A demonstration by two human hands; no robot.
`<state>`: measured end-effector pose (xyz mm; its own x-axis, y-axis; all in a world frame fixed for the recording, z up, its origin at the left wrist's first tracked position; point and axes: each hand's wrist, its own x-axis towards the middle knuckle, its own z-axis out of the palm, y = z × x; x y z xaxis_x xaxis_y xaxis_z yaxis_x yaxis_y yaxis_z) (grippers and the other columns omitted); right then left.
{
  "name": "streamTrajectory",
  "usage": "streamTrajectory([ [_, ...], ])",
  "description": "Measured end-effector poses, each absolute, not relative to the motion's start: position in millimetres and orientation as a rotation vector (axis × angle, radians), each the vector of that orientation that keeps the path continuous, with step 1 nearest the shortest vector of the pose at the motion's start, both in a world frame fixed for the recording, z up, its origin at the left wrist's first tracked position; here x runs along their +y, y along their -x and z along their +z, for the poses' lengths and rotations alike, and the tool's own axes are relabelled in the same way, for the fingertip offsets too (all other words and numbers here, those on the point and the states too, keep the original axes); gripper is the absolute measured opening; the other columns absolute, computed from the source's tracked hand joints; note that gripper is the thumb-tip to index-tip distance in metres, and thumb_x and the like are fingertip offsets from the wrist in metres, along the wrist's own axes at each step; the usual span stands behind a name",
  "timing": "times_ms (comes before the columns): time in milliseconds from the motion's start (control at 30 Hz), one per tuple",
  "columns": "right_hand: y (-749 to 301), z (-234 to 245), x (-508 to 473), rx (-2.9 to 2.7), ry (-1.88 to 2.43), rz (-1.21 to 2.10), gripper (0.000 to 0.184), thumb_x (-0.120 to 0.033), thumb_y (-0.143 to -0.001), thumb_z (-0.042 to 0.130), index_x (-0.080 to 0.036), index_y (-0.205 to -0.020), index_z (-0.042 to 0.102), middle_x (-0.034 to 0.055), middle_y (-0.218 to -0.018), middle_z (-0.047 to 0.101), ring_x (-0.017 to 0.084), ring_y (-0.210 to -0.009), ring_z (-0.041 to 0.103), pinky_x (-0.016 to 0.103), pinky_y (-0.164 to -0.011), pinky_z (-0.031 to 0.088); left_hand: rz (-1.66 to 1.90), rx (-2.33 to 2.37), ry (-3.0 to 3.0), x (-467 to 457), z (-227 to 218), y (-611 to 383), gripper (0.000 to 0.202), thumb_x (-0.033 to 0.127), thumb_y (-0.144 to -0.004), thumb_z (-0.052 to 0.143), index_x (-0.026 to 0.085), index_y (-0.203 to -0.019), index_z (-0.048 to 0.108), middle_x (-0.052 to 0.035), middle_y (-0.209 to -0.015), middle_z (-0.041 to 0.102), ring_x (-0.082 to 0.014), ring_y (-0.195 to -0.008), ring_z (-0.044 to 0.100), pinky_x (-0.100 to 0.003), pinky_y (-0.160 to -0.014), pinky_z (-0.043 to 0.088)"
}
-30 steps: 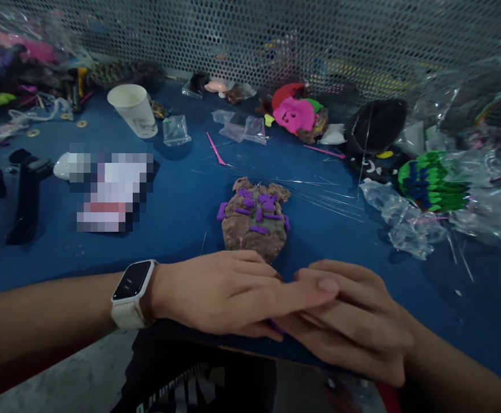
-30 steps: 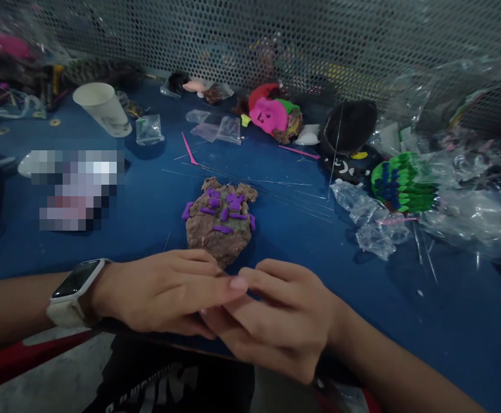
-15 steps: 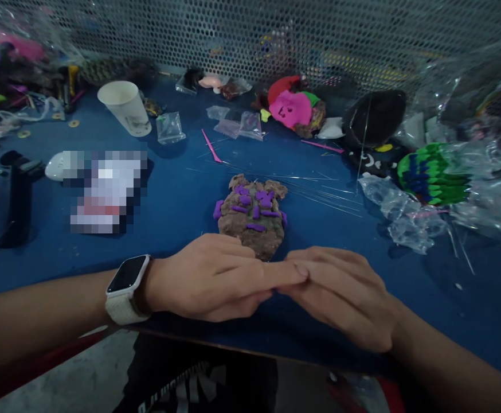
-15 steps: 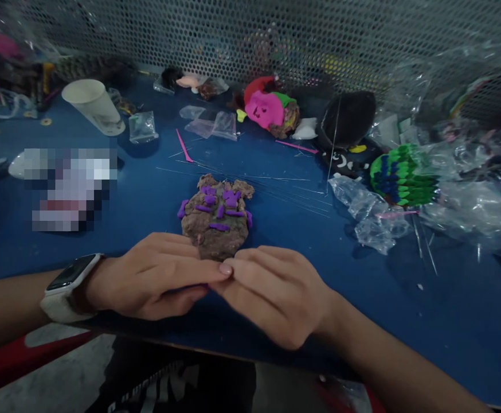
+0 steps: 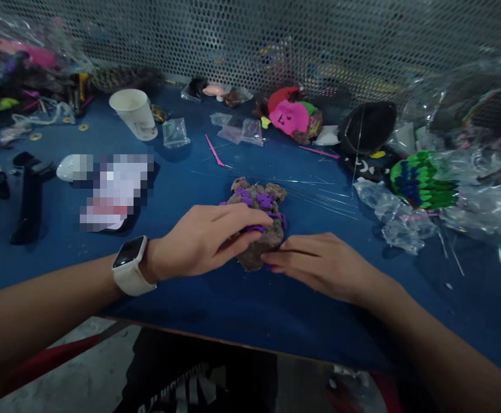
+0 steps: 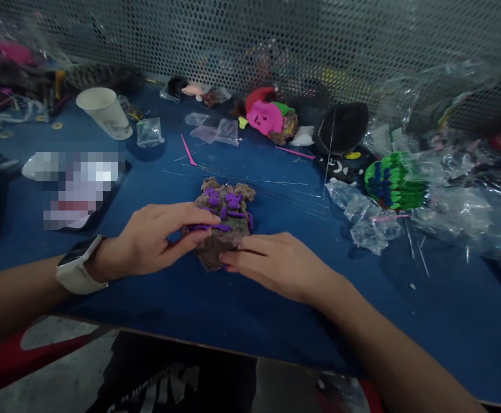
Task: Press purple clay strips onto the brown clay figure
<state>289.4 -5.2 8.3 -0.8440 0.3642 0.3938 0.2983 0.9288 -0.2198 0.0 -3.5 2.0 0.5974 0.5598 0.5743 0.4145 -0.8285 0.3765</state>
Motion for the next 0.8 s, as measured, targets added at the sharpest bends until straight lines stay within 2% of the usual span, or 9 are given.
streamTrajectory([
  [167,-287.8,3.8,-9.2,-2.672,0.501,0.266,0.023,-0.028,-0.121,0.056,-0.019,-0.127,0.077,0.0027,-0.104,0.085,0.014,-0.085,0.080,0.027,-0.068,0.056,1.008,0.660,-2.731,-6.4,5.3,0.2,0.020,0.025,-0.119,0.053,0.021,-0.131,0.068,-0.0050,-0.110,0.084,-0.0168,-0.100,0.082,-0.026,-0.085,0.063],
  [267,-290.5,1.6,-5.9,-2.652,0.537,0.347,0.020,-0.029,-0.120,0.059,-0.021,-0.127,0.076,0.0013,-0.100,0.084,0.014,-0.083,0.079,0.027,-0.068,0.054,1.002,0.618,-2.737,-6.2,4.8,1.1,0.019,0.022,-0.118,0.054,0.021,-0.131,0.067,-0.0051,-0.109,0.083,-0.0165,-0.099,0.081,-0.025,-0.085,0.062],
  [433,-289.6,1.2,-2.8,-2.614,0.602,0.539,0.019,-0.032,-0.120,0.060,-0.021,-0.109,0.072,-0.0011,-0.089,0.080,0.012,-0.073,0.074,0.025,-0.064,0.048,0.917,0.574,-2.732,-6.8,1.1,0.5,0.019,0.021,-0.117,0.053,0.020,-0.131,0.066,-0.0047,-0.111,0.083,-0.0162,-0.096,0.080,-0.025,-0.082,0.060],
  [533,-289.0,0.5,-3.4,-2.624,0.623,0.521,0.020,-0.031,-0.120,0.059,-0.022,-0.107,0.071,-0.0004,-0.092,0.081,0.013,-0.076,0.075,0.025,-0.065,0.048,0.840,0.548,-2.742,-6.5,1.9,0.2,0.021,0.018,-0.116,0.050,0.019,-0.128,0.067,-0.0046,-0.111,0.081,-0.0165,-0.095,0.077,-0.026,-0.081,0.059],
  [700,-291.3,-1.6,-4.1,-2.646,0.617,0.439,0.016,-0.029,-0.118,0.062,-0.022,-0.112,0.075,0.0018,-0.100,0.084,0.015,-0.085,0.078,0.027,-0.069,0.051,0.569,0.559,-2.790,-5.7,8.7,0.4,0.029,0.013,-0.112,0.044,0.020,-0.113,0.072,-0.0054,-0.109,0.074,-0.0151,-0.083,0.067,-0.026,-0.070,0.052],
  [800,-293.7,-0.8,-3.0,-2.663,0.616,0.402,0.015,-0.029,-0.117,0.063,-0.022,-0.112,0.076,0.0031,-0.103,0.084,0.016,-0.087,0.079,0.027,-0.070,0.053,0.445,0.531,-2.837,-6.8,9.2,-1.2,0.027,0.015,-0.110,0.049,0.020,-0.116,0.074,-0.0057,-0.106,0.070,-0.0159,-0.080,0.063,-0.027,-0.066,0.049],
])
